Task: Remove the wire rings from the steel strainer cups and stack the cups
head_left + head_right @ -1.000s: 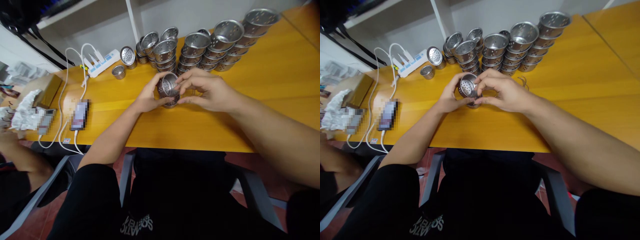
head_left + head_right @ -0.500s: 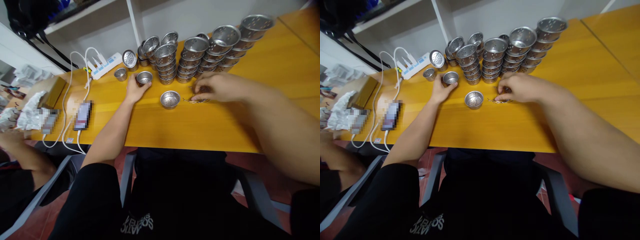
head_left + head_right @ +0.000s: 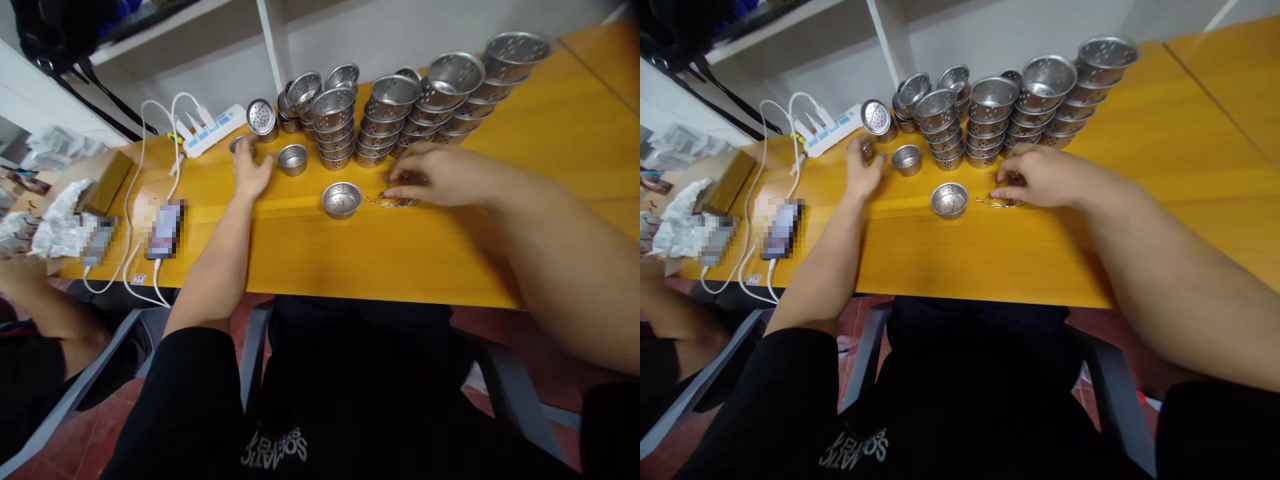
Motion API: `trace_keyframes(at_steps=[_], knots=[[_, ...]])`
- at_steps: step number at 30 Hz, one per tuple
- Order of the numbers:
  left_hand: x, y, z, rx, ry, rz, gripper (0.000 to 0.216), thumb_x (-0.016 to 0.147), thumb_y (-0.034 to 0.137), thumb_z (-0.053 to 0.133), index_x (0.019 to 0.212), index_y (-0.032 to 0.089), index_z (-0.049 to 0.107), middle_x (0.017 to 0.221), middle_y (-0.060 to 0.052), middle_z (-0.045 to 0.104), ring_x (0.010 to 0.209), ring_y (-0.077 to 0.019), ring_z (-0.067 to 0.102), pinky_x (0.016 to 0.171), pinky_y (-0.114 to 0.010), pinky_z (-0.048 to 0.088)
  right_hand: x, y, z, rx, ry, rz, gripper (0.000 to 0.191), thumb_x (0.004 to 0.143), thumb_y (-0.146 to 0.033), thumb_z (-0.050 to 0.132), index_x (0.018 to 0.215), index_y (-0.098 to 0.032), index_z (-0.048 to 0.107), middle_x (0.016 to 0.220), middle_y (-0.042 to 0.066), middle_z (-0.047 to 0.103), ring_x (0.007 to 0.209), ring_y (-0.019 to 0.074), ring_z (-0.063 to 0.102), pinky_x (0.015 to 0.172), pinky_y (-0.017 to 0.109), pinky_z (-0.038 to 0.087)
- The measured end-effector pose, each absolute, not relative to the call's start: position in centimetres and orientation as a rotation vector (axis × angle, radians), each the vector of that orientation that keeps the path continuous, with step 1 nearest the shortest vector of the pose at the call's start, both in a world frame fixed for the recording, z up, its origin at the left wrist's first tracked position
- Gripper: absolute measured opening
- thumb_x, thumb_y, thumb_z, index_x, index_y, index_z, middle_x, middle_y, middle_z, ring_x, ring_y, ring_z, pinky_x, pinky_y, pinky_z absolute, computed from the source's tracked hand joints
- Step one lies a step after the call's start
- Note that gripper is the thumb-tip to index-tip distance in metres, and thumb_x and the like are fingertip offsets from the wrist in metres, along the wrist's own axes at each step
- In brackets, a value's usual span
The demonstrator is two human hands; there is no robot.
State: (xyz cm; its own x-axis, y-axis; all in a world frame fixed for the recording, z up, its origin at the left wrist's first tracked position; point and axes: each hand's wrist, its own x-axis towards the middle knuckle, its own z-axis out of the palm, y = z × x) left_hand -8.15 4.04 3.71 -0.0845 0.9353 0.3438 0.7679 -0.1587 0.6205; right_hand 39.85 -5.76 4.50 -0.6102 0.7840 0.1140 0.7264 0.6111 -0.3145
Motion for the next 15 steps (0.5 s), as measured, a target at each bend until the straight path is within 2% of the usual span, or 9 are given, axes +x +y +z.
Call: trace_keyframes(at_steps=[2,5,7,8,10,11,13,15], knots=[[-8.6,3.5,5.0,1.830,2.079,0.994,0.090,0.099,0.007,0.095,0.182,0.026,0.067,0.209,-0.014,0.054,0.202,-0.0361,0.044,0.173,-0.060,0.030,39.6,-6.1,4.8,-1.217,-2.559,0.336,0.055,0.120,-0.082,0.065,0.126,-0.031,0.085,0.137,0.022,0.081,0.129,0.0435,0.077,0.121,0.064,0.064],[-8.6,2.2,6.1,1.629,2.284,0.765,0.108,0.093,0.015,0.100,0.192,0.032,0.059,0.223,-0.013,0.019,0.211,-0.0452,0.013,0.173,-0.082,0.005,39.3,-6.3,5.0,-1.202,-2.533,0.339,0.056,0.119,-0.083,0.066,0.124,-0.031,0.085,0.135,0.022,0.081,0.129,0.0441,0.078,0.122,0.064,0.065],[-8.5,1.9,6.1,1.602,2.317,0.699,0.103,0.093,0.022,0.102,0.187,0.027,0.062,0.224,-0.018,0.011,0.211,-0.0486,0.010,0.171,-0.085,0.004,39.2,-6.3,5.1,-1.204,-2.541,0.346,0.057,0.118,-0.084,0.066,0.125,-0.030,0.084,0.136,0.022,0.082,0.128,0.0443,0.078,0.120,0.064,0.065],[-8.6,2.0,5.8,1.609,2.316,0.721,0.094,0.091,0.024,0.104,0.178,0.026,0.067,0.223,-0.019,0.014,0.211,-0.0490,0.012,0.172,-0.083,0.005,39.2,-6.3,5.0,-1.203,-2.546,0.347,0.058,0.118,-0.084,0.066,0.125,-0.029,0.084,0.136,0.022,0.082,0.127,0.0438,0.078,0.119,0.064,0.065],[-9.3,2.8,4.7,1.601,2.284,0.865,0.072,0.083,0.025,0.110,0.146,0.027,0.076,0.219,-0.019,0.027,0.209,-0.0506,0.018,0.171,-0.084,0.004,39.1,-6.2,5.1,-1.192,-2.560,0.359,0.059,0.119,-0.083,0.066,0.127,-0.028,0.084,0.138,0.022,0.082,0.126,0.0422,0.077,0.118,0.062,0.065],[-9.9,3.5,4.0,1.582,2.251,0.955,0.064,0.078,0.024,0.113,0.129,0.028,0.075,0.216,-0.019,0.036,0.207,-0.0527,0.022,0.170,-0.087,0.002,39.1,-6.3,5.1,-1.191,-2.567,0.370,0.059,0.120,-0.083,0.066,0.128,-0.027,0.084,0.139,0.023,0.082,0.126,0.0417,0.077,0.119,0.061,0.065],[-11.4,5.0,2.2,1.576,2.144,1.113,0.063,0.070,0.023,0.119,0.103,0.030,0.066,0.200,-0.020,0.056,0.200,-0.0573,0.035,0.168,-0.093,0.000,39.0,-6.3,5.2,-1.204,-2.570,0.391,0.059,0.120,-0.081,0.067,0.131,-0.026,0.084,0.142,0.024,0.081,0.127,0.0414,0.077,0.120,0.061,0.064],[-13.1,6.4,0.6,1.740,1.909,1.222,0.065,0.074,0.028,0.120,0.093,0.031,0.058,0.168,-0.021,0.075,0.187,-0.0576,0.054,0.166,-0.097,0.009,39.1,-6.4,5.2,-1.212,-2.569,0.411,0.056,0.120,-0.081,0.068,0.131,-0.028,0.083,0.143,0.023,0.081,0.129,0.0414,0.077,0.121,0.062,0.064]])
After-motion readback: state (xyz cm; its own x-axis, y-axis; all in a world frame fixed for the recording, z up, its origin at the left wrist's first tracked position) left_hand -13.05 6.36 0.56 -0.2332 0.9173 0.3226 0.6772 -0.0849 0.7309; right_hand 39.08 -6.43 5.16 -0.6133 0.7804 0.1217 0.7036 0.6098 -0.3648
